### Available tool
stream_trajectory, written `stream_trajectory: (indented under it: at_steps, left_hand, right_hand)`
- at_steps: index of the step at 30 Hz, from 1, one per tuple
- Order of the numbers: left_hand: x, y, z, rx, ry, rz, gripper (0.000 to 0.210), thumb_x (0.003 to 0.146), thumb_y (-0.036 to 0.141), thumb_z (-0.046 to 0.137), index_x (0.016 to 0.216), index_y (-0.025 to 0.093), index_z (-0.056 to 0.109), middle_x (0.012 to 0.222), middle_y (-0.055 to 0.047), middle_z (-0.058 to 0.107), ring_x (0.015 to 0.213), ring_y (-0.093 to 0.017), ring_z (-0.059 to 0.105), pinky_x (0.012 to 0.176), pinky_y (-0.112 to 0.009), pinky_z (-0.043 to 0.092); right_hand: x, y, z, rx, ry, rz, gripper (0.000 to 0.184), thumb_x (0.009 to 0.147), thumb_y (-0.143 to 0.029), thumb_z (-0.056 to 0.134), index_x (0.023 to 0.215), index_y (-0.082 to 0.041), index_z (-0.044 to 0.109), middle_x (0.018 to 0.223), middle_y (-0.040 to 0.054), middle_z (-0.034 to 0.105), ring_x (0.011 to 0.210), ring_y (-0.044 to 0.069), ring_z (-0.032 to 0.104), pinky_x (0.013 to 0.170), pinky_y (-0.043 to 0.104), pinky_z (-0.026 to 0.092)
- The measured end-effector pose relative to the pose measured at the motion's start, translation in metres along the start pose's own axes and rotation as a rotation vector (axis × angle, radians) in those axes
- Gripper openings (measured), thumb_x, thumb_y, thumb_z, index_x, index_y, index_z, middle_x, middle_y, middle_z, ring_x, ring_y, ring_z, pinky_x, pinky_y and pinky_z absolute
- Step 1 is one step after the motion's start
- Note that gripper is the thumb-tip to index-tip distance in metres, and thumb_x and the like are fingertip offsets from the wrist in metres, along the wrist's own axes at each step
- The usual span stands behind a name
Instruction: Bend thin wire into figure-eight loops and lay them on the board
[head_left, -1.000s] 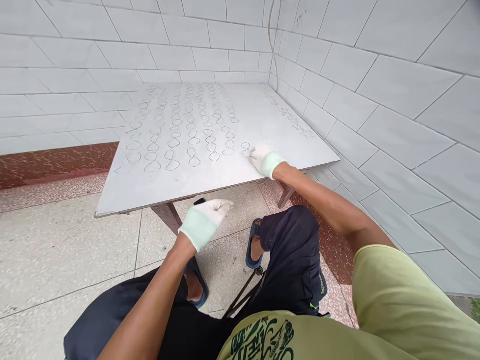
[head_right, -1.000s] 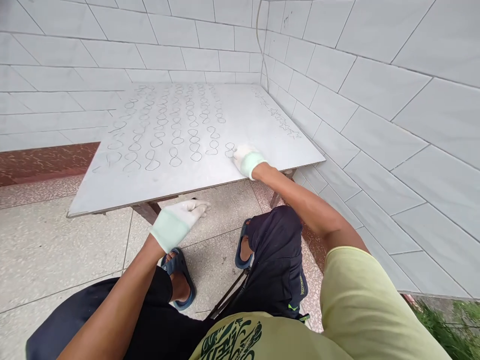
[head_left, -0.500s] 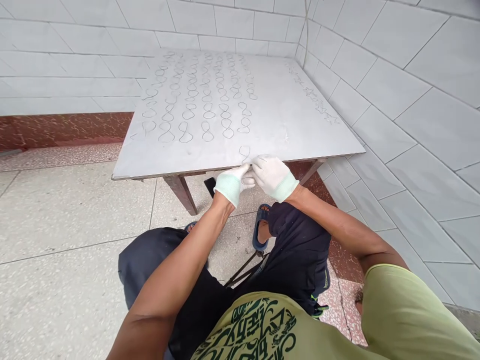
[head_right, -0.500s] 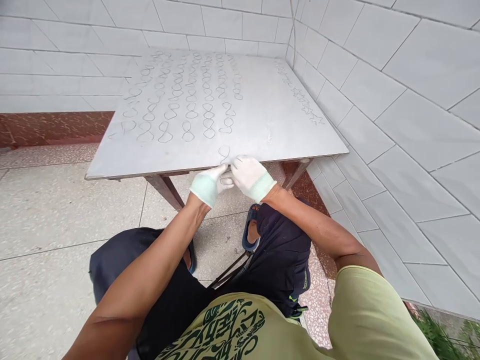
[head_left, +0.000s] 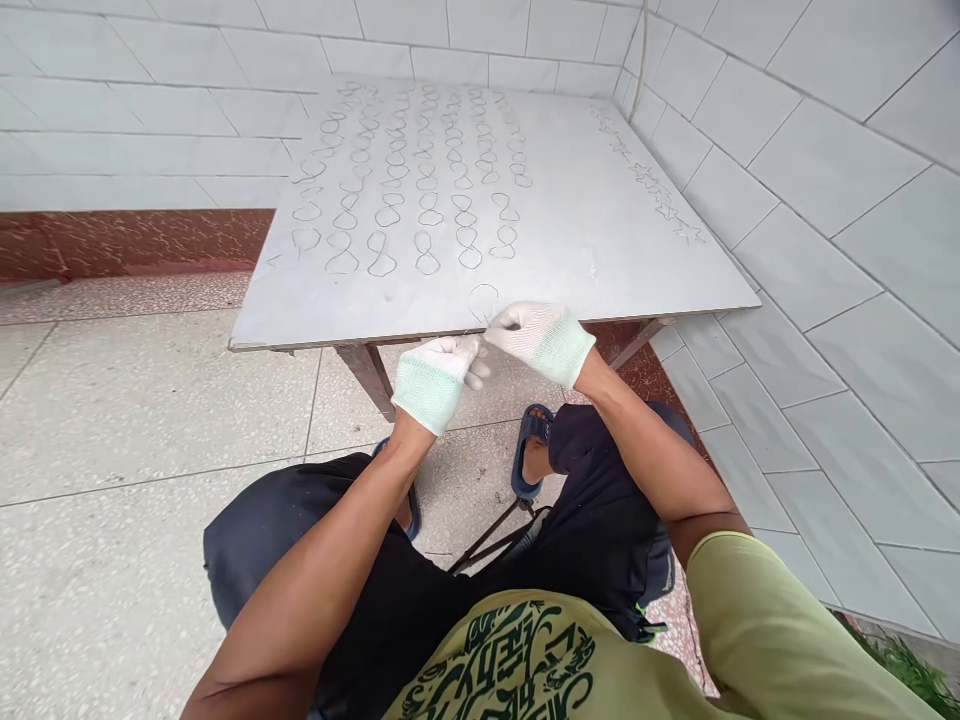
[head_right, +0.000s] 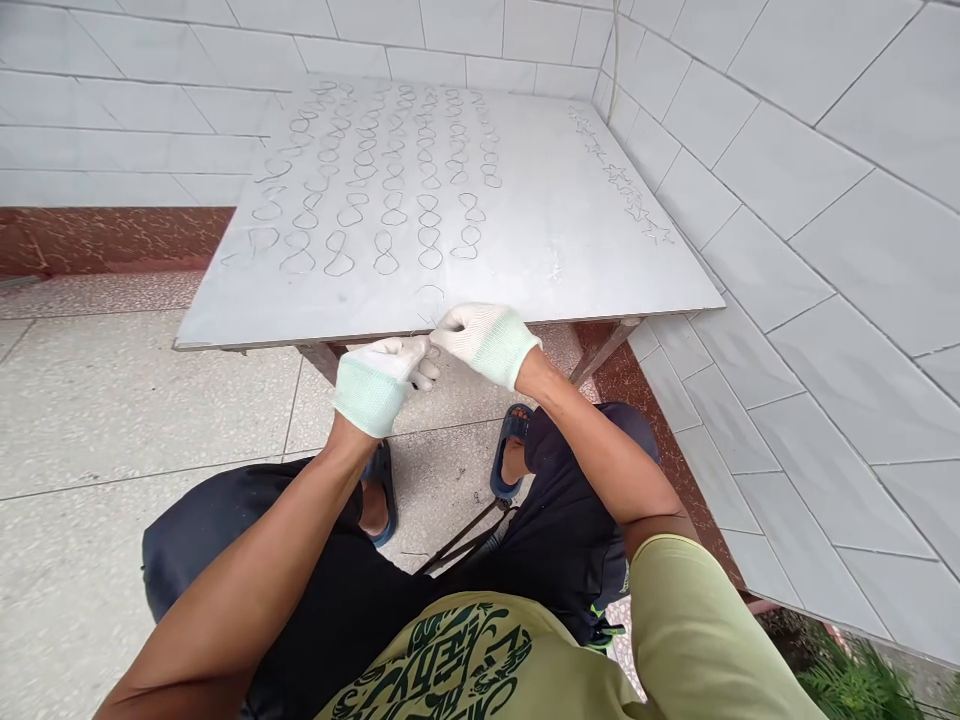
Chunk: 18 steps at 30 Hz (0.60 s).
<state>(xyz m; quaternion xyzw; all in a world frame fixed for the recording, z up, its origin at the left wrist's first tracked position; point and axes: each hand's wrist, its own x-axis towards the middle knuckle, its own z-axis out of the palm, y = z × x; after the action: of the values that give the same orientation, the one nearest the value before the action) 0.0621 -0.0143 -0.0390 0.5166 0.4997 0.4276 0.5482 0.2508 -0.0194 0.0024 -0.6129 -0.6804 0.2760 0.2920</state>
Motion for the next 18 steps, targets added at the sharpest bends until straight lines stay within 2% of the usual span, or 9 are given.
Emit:
stream_trajectory:
  at_steps: [2, 6, 11, 13, 15, 17, 18]
  left_hand:
    - [-0.001, -0.001, -0.005, -0.079, -0.007, -0.005, 0.043, 0.088, 0.055, 0.090, 0.074, 0.018, 0.074, 0.075, -0.010, 0.082, 0.058, -0.017, 0.072, 0.058, -0.028, 0.052]
    - [-0.006, -0.007, -0.007, -0.327, -0.074, -0.092, 0.044, 0.085, 0.056, 0.091, 0.081, 0.017, 0.073, 0.076, -0.010, 0.081, 0.063, -0.021, 0.076, 0.059, -0.031, 0.060]
    - [-0.016, -0.015, 0.005, -0.503, -0.128, -0.211, 0.033, 0.102, 0.048, 0.074, 0.098, 0.015, 0.076, 0.082, -0.010, 0.082, 0.063, -0.022, 0.077, 0.058, -0.033, 0.062]
    - [-0.017, -0.014, 0.007, -0.457, -0.142, -0.253, 0.035, 0.105, 0.047, 0.069, 0.094, 0.015, 0.077, 0.080, -0.012, 0.082, 0.055, -0.022, 0.072, 0.052, -0.034, 0.058]
    - [-0.016, -0.009, 0.000, -0.289, -0.127, -0.224, 0.039, 0.104, 0.048, 0.071, 0.081, 0.017, 0.077, 0.072, -0.012, 0.079, 0.049, -0.020, 0.067, 0.049, -0.033, 0.053]
    - [-0.014, 0.000, -0.018, -0.042, -0.122, -0.114, 0.040, 0.098, 0.048, 0.084, 0.070, 0.019, 0.076, 0.068, -0.009, 0.077, 0.052, -0.019, 0.067, 0.054, -0.031, 0.054]
    - [-0.012, 0.006, -0.031, 0.112, -0.163, -0.052, 0.039, 0.091, 0.044, 0.093, 0.066, 0.020, 0.076, 0.069, -0.009, 0.078, 0.058, -0.020, 0.071, 0.057, -0.029, 0.055]
  right_hand:
    - [0.003, -0.008, 0.004, 0.105, -0.043, 0.010, 0.025, 0.103, -0.037, 0.072, 0.085, -0.022, 0.082, 0.095, 0.0034, 0.085, 0.094, 0.022, 0.077, 0.089, 0.037, 0.058]
    - [0.006, -0.021, 0.020, 0.355, -0.018, 0.034, 0.018, 0.101, -0.028, 0.072, 0.087, -0.021, 0.079, 0.101, 0.0038, 0.087, 0.099, 0.020, 0.079, 0.092, 0.033, 0.060]
    - [0.009, -0.024, 0.037, 0.543, -0.058, 0.104, 0.019, 0.102, -0.018, 0.067, 0.085, -0.022, 0.076, 0.091, 0.0017, 0.083, 0.089, 0.016, 0.076, 0.085, 0.028, 0.061]
    - [0.011, -0.023, 0.040, 0.574, -0.071, 0.114, 0.021, 0.101, -0.017, 0.066, 0.082, -0.022, 0.072, 0.084, 0.0007, 0.080, 0.081, 0.015, 0.072, 0.078, 0.027, 0.059]
    - [0.012, -0.022, 0.038, 0.597, -0.061, 0.107, 0.022, 0.101, -0.018, 0.067, 0.080, -0.022, 0.070, 0.080, -0.0003, 0.077, 0.075, 0.014, 0.068, 0.074, 0.027, 0.056]
    - [0.011, -0.023, 0.034, 0.597, -0.043, 0.079, 0.024, 0.102, -0.020, 0.067, 0.078, -0.023, 0.067, 0.075, -0.0017, 0.073, 0.072, 0.014, 0.064, 0.074, 0.027, 0.055]
    - [0.011, -0.023, 0.031, 0.586, -0.043, 0.059, 0.025, 0.102, -0.021, 0.067, 0.077, -0.023, 0.066, 0.073, -0.0026, 0.072, 0.071, 0.014, 0.063, 0.074, 0.028, 0.055]
